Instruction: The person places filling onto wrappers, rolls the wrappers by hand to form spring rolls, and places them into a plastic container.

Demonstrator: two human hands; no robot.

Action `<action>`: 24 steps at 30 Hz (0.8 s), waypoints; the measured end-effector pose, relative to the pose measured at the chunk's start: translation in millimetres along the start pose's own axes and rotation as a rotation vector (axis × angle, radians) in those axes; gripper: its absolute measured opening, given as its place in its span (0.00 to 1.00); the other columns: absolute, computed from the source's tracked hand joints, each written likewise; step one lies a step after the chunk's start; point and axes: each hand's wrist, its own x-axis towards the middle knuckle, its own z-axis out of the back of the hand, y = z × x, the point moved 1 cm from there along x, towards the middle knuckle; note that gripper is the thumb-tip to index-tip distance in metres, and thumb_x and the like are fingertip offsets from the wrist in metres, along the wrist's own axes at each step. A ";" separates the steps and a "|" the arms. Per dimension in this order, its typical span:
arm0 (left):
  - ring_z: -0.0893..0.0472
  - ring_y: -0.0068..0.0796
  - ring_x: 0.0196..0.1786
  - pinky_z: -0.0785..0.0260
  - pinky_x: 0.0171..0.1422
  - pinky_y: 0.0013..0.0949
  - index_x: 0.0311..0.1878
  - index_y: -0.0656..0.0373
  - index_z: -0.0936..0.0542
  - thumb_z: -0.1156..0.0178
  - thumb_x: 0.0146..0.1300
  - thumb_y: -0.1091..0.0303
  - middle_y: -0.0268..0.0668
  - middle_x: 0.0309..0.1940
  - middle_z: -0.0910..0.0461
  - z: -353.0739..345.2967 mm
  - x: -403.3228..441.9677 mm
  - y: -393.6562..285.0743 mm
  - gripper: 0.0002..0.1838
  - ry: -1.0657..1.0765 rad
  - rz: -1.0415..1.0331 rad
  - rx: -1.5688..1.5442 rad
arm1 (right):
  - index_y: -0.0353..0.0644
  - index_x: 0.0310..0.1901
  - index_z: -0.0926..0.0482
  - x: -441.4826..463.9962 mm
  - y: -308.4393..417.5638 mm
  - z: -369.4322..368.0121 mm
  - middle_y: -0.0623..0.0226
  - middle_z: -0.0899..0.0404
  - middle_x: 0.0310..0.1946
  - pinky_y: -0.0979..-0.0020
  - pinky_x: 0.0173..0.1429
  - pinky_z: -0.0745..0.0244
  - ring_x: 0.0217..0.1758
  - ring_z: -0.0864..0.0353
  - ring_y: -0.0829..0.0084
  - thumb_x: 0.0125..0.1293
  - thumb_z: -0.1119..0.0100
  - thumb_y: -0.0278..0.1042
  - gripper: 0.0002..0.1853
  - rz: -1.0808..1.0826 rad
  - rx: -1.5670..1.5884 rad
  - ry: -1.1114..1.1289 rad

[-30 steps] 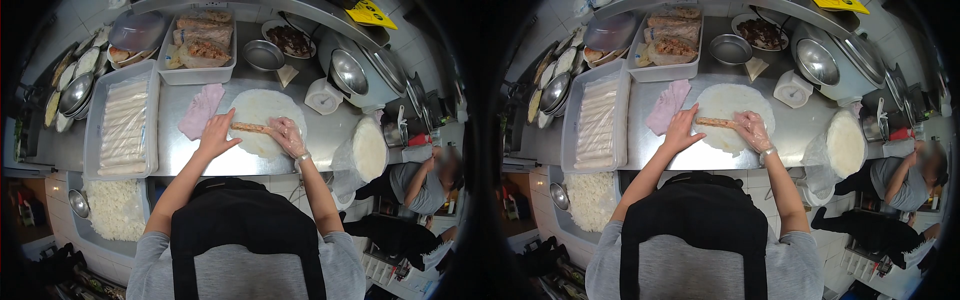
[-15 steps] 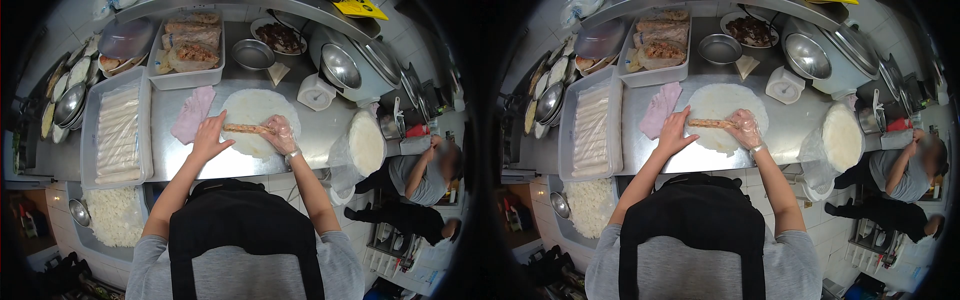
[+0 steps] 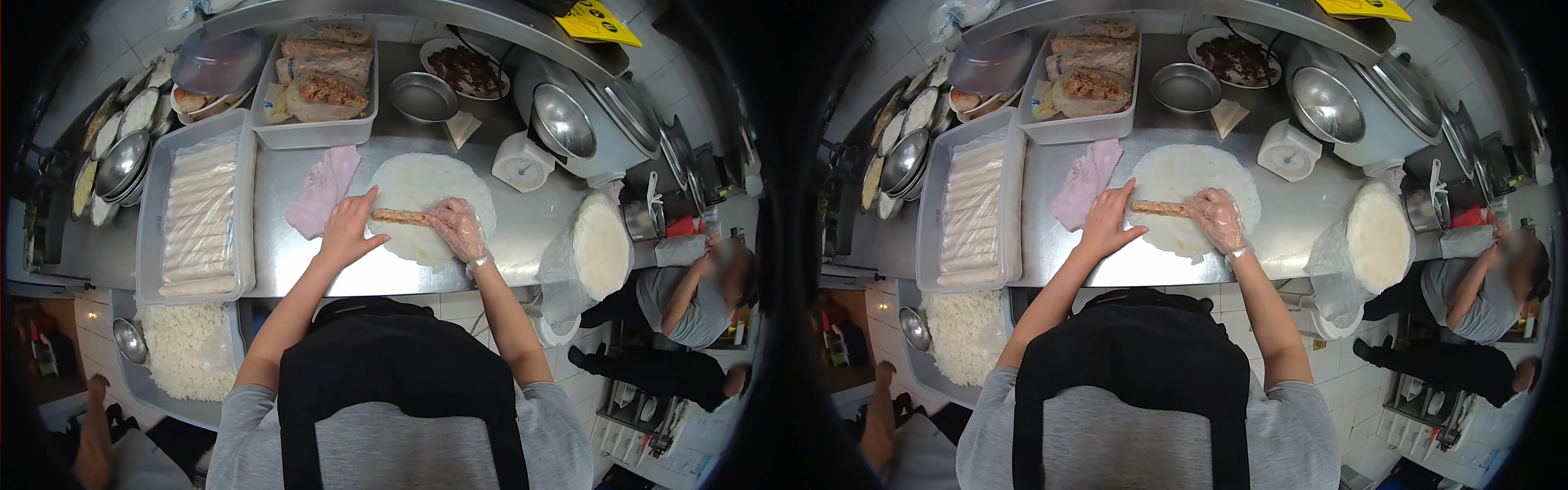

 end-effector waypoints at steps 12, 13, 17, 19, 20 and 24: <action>0.30 0.43 0.59 0.41 0.63 0.43 0.70 0.61 0.40 0.27 0.45 0.55 0.45 0.54 0.27 -0.5 0.1 0.5 0.50 0.007 0.008 -0.024 | 0.48 0.45 0.17 8.1 14.8 -6.8 0.70 0.23 0.41 0.61 0.50 0.32 0.45 0.25 0.65 0.50 0.30 0.38 0.18 0.229 -0.245 -0.036; 0.30 0.43 0.59 0.41 0.63 0.43 0.70 0.61 0.40 0.27 0.45 0.55 0.45 0.54 0.27 -0.7 0.0 1.4 0.50 -0.004 -0.004 -0.023 | 0.48 0.45 0.17 4.5 11.4 -4.9 0.70 0.23 0.41 0.61 0.50 0.32 0.45 0.25 0.65 0.50 0.30 0.38 0.18 0.229 -0.245 -0.035; 0.31 0.43 0.59 0.41 0.63 0.43 0.70 0.61 0.40 0.27 0.45 0.55 0.45 0.54 0.27 -0.5 -0.5 0.8 0.50 0.023 0.019 -0.035 | 0.44 0.47 0.17 0.9 11.9 9.4 0.62 0.24 0.44 0.62 0.49 0.29 0.47 0.26 0.59 0.45 0.26 0.35 0.24 0.112 -0.110 -0.028; 0.31 0.43 0.59 0.41 0.63 0.43 0.70 0.61 0.40 0.27 0.45 0.55 0.44 0.55 0.27 -0.5 0.1 1.0 0.50 0.008 0.006 -0.018 | 0.44 0.48 0.18 1.6 11.8 9.5 0.60 0.24 0.44 0.62 0.50 0.29 0.47 0.26 0.57 0.44 0.25 0.35 0.25 0.092 -0.101 0.002; 0.31 0.43 0.59 0.41 0.63 0.43 0.70 0.61 0.40 0.27 0.45 0.55 0.44 0.55 0.27 -0.1 0.6 0.5 0.50 0.010 0.002 -0.019 | 0.43 0.45 0.17 4.3 16.8 8.9 0.62 0.24 0.41 0.61 0.51 0.29 0.46 0.25 0.59 0.44 0.25 0.37 0.23 0.096 -0.106 -0.015; 0.30 0.43 0.59 0.40 0.63 0.43 0.70 0.60 0.40 0.27 0.44 0.56 0.44 0.57 0.28 2.1 -0.1 -3.2 0.50 0.019 0.011 -0.010 | 0.43 0.43 0.16 4.0 4.4 0.4 0.64 0.23 0.39 0.63 0.51 0.28 0.46 0.25 0.60 0.48 0.28 0.35 0.18 0.055 -0.071 0.013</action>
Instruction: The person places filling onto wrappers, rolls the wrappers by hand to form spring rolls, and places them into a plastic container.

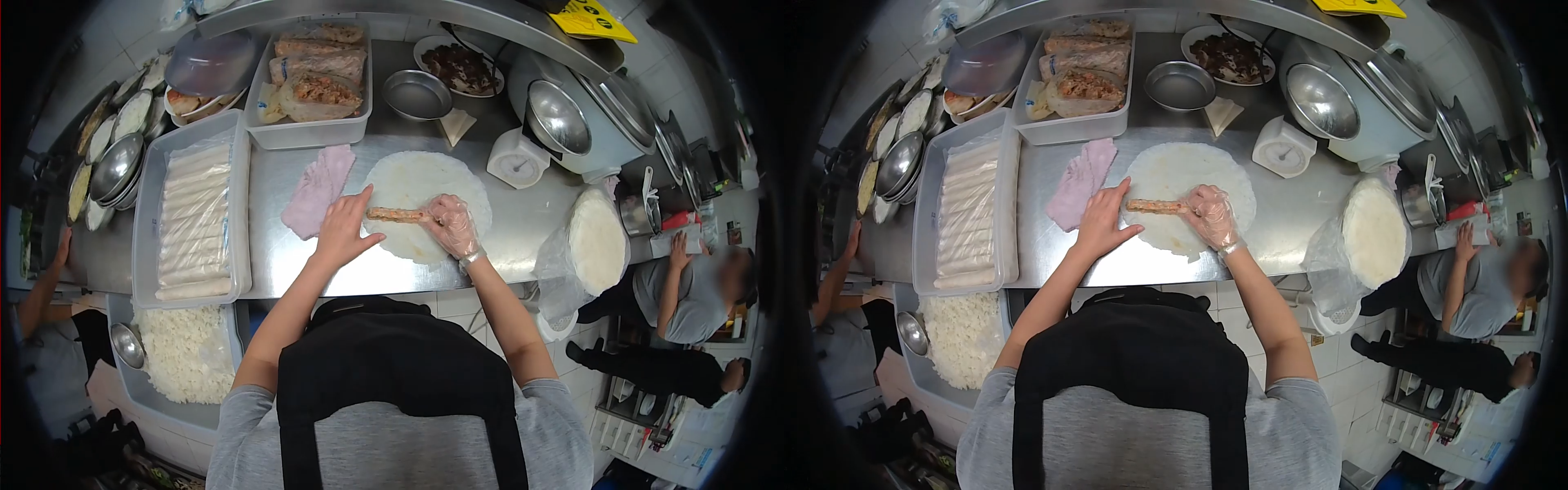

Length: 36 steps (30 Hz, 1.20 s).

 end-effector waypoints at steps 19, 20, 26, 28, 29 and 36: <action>0.30 0.44 0.59 0.40 0.63 0.43 0.71 0.60 0.40 0.27 0.44 0.56 0.44 0.56 0.28 -1.0 0.1 1.2 0.50 -0.024 -0.014 0.019 | 0.44 0.49 0.18 -18.1 -17.4 18.0 0.61 0.24 0.41 0.60 0.54 0.30 0.49 0.27 0.57 0.47 0.29 0.32 0.23 -0.068 -0.027 0.001; 0.30 0.44 0.59 0.40 0.63 0.43 0.71 0.60 0.40 0.27 0.44 0.56 0.44 0.56 0.28 -0.8 -0.2 1.5 0.50 -0.022 -0.019 0.020 | 0.44 0.47 0.18 -14.6 -17.2 17.8 0.61 0.24 0.40 0.61 0.54 0.30 0.48 0.27 0.57 0.47 0.28 0.32 0.22 -0.062 0.001 0.021; 0.31 0.44 0.59 0.40 0.63 0.42 0.70 0.60 0.40 0.27 0.44 0.56 0.44 0.56 0.28 -2.6 0.3 1.0 0.50 -0.002 0.006 0.040 | 0.43 0.43 0.16 -7.0 -2.2 12.7 0.64 0.23 0.36 0.62 0.51 0.29 0.44 0.26 0.59 0.47 0.28 0.31 0.17 -0.071 0.050 -0.044; 0.31 0.44 0.59 0.40 0.63 0.42 0.70 0.60 0.39 0.27 0.44 0.56 0.44 0.56 0.28 -1.5 0.3 0.4 0.50 0.005 0.018 0.036 | 0.44 0.43 0.16 -8.5 -12.4 10.1 0.63 0.23 0.37 0.62 0.50 0.29 0.44 0.26 0.60 0.48 0.29 0.31 0.18 -0.085 0.067 -0.004; 0.31 0.44 0.59 0.40 0.63 0.42 0.70 0.60 0.39 0.27 0.44 0.56 0.44 0.56 0.28 -0.7 0.1 0.1 0.50 0.004 0.021 0.039 | 0.44 0.44 0.16 -9.8 -14.4 12.0 0.63 0.23 0.38 0.63 0.51 0.29 0.44 0.25 0.61 0.49 0.30 0.30 0.17 -0.067 0.077 0.014; 0.30 0.43 0.60 0.41 0.64 0.42 0.70 0.60 0.39 0.27 0.44 0.56 0.43 0.59 0.29 -0.8 0.4 0.5 0.50 -0.004 0.006 0.021 | 0.44 0.49 0.17 -22.8 -29.9 21.5 0.63 0.24 0.41 0.67 0.53 0.28 0.47 0.25 0.63 0.56 0.35 0.28 0.17 -0.041 0.116 -0.011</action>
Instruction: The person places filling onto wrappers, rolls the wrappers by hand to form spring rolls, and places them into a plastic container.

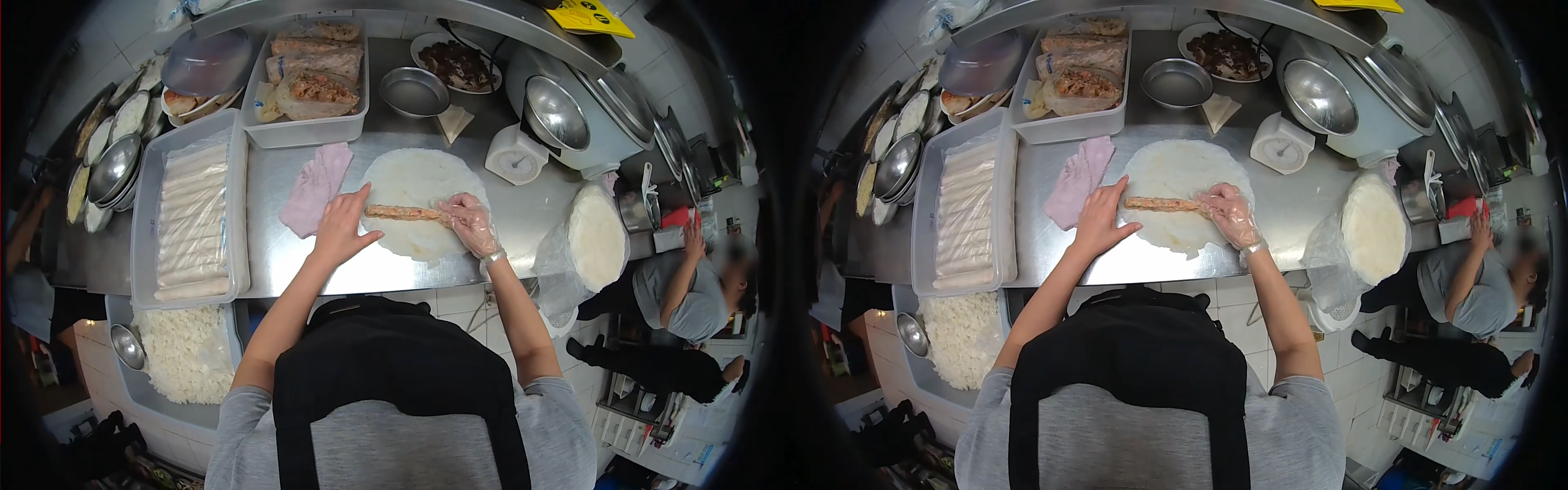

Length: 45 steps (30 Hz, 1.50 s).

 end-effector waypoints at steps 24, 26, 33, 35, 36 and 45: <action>0.30 0.44 0.59 0.40 0.63 0.43 0.71 0.58 0.39 0.27 0.44 0.54 0.44 0.56 0.27 -1.7 0.4 1.1 0.50 -0.006 -0.010 0.017 | 0.44 0.48 0.17 4.4 -5.5 7.3 0.62 0.24 0.43 0.63 0.56 0.30 0.49 0.27 0.59 0.45 0.27 0.34 0.24 -0.064 -0.020 0.103; 0.30 0.44 0.59 0.40 0.63 0.43 0.71 0.57 0.40 0.27 0.43 0.54 0.44 0.57 0.27 -1.7 -0.1 2.1 0.51 -0.013 -0.020 0.016 | 0.44 0.48 0.17 2.9 5.7 20.0 0.63 0.24 0.42 0.63 0.55 0.29 0.50 0.26 0.59 0.45 0.28 0.32 0.23 -0.047 -0.052 0.069; 0.30 0.44 0.58 0.40 0.63 0.43 0.70 0.58 0.39 0.27 0.45 0.55 0.44 0.55 0.27 -0.8 0.1 -1.1 0.49 -0.001 -0.005 0.024 | 0.41 0.45 0.19 -12.6 -22.3 18.1 0.62 0.24 0.41 0.62 0.53 0.29 0.48 0.26 0.58 0.45 0.27 0.33 0.22 -0.040 -0.089 -0.011; 0.30 0.44 0.58 0.40 0.63 0.43 0.70 0.58 0.39 0.27 0.45 0.55 0.45 0.55 0.27 0.6 1.3 -1.4 0.49 -0.002 -0.015 0.029 | 0.42 0.44 0.18 -12.8 -22.6 20.7 0.62 0.24 0.42 0.62 0.53 0.28 0.48 0.26 0.58 0.45 0.28 0.31 0.20 -0.058 -0.083 0.008; 0.30 0.44 0.58 0.40 0.63 0.43 0.70 0.58 0.39 0.27 0.45 0.55 0.45 0.54 0.27 0.5 1.3 -1.3 0.49 -0.007 -0.017 0.024 | 0.42 0.42 0.17 -10.5 -15.2 25.2 0.62 0.24 0.42 0.62 0.52 0.28 0.49 0.26 0.58 0.44 0.28 0.30 0.19 -0.078 -0.080 0.031; 0.31 0.44 0.59 0.40 0.63 0.43 0.70 0.58 0.39 0.27 0.44 0.54 0.44 0.55 0.27 -0.1 1.9 -1.0 0.49 0.015 -0.001 0.029 | 0.48 0.48 0.16 -6.9 -10.4 23.3 0.64 0.25 0.41 0.65 0.53 0.30 0.47 0.27 0.62 0.50 0.29 0.31 0.21 -0.059 0.007 0.043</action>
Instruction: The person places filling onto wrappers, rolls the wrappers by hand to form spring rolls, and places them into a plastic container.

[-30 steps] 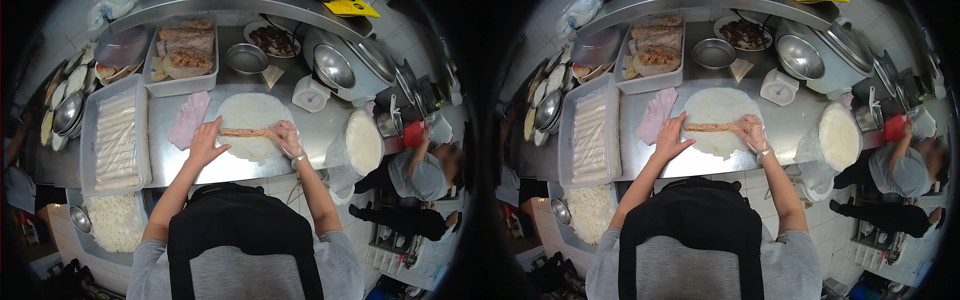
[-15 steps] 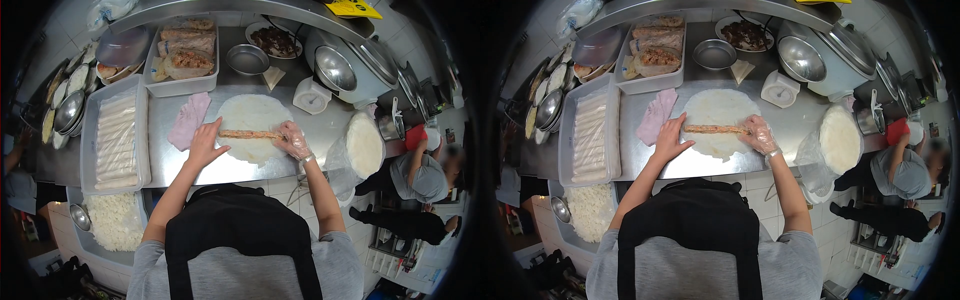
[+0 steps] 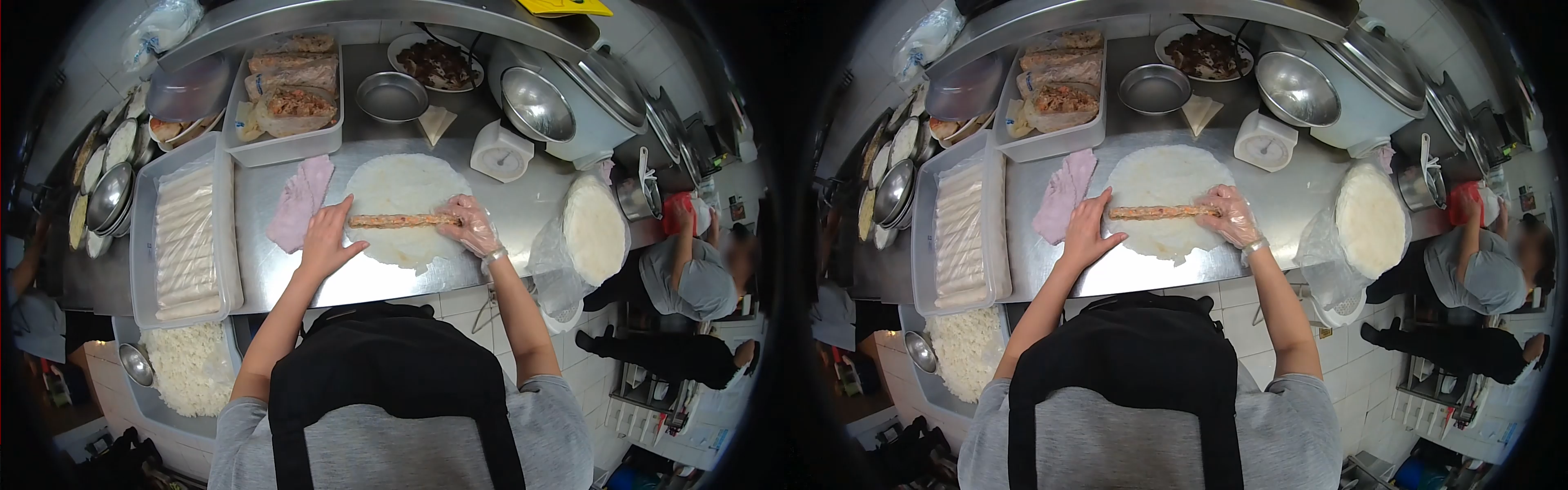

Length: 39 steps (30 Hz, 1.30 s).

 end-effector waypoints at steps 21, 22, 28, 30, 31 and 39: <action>0.30 0.44 0.59 0.40 0.63 0.43 0.70 0.56 0.38 0.28 0.45 0.54 0.43 0.57 0.27 -1.2 0.7 0.0 0.48 -0.004 -0.020 0.019 | 0.45 0.48 0.17 -6.8 -9.4 7.0 0.62 0.24 0.40 0.64 0.51 0.27 0.47 0.25 0.60 0.46 0.27 0.31 0.23 -0.034 0.030 -0.116; 0.30 0.44 0.59 0.40 0.63 0.43 0.70 0.56 0.38 0.28 0.45 0.53 0.43 0.56 0.27 -1.2 0.9 0.3 0.48 -0.011 -0.024 0.016 | 0.45 0.48 0.17 -7.0 -7.1 9.3 0.62 0.24 0.40 0.64 0.51 0.27 0.47 0.25 0.60 0.46 0.27 0.31 0.23 -0.033 0.030 -0.117; 0.30 0.43 0.59 0.39 0.62 0.43 0.70 0.56 0.38 0.28 0.45 0.54 0.43 0.56 0.27 -2.2 0.5 1.9 0.49 -0.009 -0.030 0.018 | 0.45 0.50 0.18 -18.3 -26.3 8.3 0.63 0.24 0.40 0.64 0.52 0.28 0.46 0.24 0.60 0.45 0.27 0.31 0.26 -0.068 -0.030 -0.125; 0.30 0.43 0.58 0.39 0.62 0.43 0.70 0.56 0.38 0.27 0.44 0.54 0.43 0.56 0.27 -1.3 0.4 1.8 0.49 -0.009 -0.033 0.017 | 0.43 0.50 0.18 -16.8 -26.3 8.7 0.63 0.24 0.40 0.62 0.54 0.29 0.46 0.24 0.59 0.45 0.26 0.32 0.26 -0.061 -0.014 -0.115; 0.30 0.43 0.58 0.39 0.62 0.43 0.70 0.56 0.38 0.27 0.44 0.54 0.43 0.56 0.27 -1.5 0.6 1.5 0.49 -0.009 -0.034 0.012 | 0.43 0.50 0.18 -17.2 -25.7 8.2 0.63 0.24 0.40 0.62 0.54 0.29 0.46 0.24 0.59 0.45 0.26 0.32 0.26 -0.059 -0.015 -0.117; 0.30 0.44 0.59 0.40 0.63 0.43 0.70 0.57 0.39 0.26 0.43 0.56 0.44 0.57 0.27 0.7 -1.2 -0.8 0.50 -0.015 0.004 -0.008 | 0.47 0.44 0.16 26.2 45.4 -19.6 0.67 0.22 0.37 0.62 0.54 0.31 0.44 0.24 0.63 0.53 0.32 0.37 0.15 0.268 -0.324 -0.058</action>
